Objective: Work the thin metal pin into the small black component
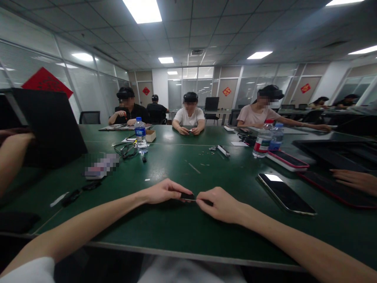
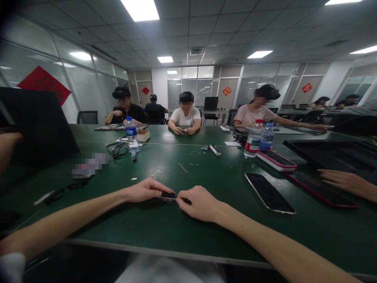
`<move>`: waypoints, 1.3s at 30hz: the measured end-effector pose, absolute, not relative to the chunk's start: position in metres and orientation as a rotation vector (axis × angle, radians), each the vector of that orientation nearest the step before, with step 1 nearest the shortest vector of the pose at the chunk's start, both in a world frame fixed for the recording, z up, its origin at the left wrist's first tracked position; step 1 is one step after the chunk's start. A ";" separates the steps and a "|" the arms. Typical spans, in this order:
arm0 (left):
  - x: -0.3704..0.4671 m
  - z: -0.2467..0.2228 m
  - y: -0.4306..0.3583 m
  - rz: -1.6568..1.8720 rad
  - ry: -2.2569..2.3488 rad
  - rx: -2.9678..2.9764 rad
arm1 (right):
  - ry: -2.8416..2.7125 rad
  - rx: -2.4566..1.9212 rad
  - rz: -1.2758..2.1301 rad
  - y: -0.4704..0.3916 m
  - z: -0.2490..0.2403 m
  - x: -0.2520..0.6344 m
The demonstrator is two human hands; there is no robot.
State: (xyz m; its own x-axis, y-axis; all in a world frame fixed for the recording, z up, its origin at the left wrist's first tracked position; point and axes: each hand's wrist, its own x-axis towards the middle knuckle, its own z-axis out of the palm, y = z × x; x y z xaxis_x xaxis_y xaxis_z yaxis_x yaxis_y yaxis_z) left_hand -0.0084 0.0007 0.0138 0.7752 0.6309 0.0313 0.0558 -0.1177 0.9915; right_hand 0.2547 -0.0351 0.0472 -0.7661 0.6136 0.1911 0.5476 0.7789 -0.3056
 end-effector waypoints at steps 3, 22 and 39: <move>-0.003 0.012 -0.003 0.553 0.500 1.528 | -2.725 -0.846 0.319 -0.040 0.047 0.251; 0.000 0.007 0.003 0.736 0.427 1.203 | -2.618 -1.006 0.252 -0.024 0.046 0.262; 0.005 0.003 0.003 0.781 0.569 1.287 | -2.618 -1.029 0.188 -0.023 0.043 0.262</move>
State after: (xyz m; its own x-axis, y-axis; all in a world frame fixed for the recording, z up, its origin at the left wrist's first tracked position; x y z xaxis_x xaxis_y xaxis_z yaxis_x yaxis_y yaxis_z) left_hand 0.0052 0.0034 0.0026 0.6252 0.7789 0.0498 -0.1913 0.0911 0.9773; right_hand 0.2620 -0.0225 0.0426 -0.6889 0.6814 0.2470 0.6391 0.7318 -0.2366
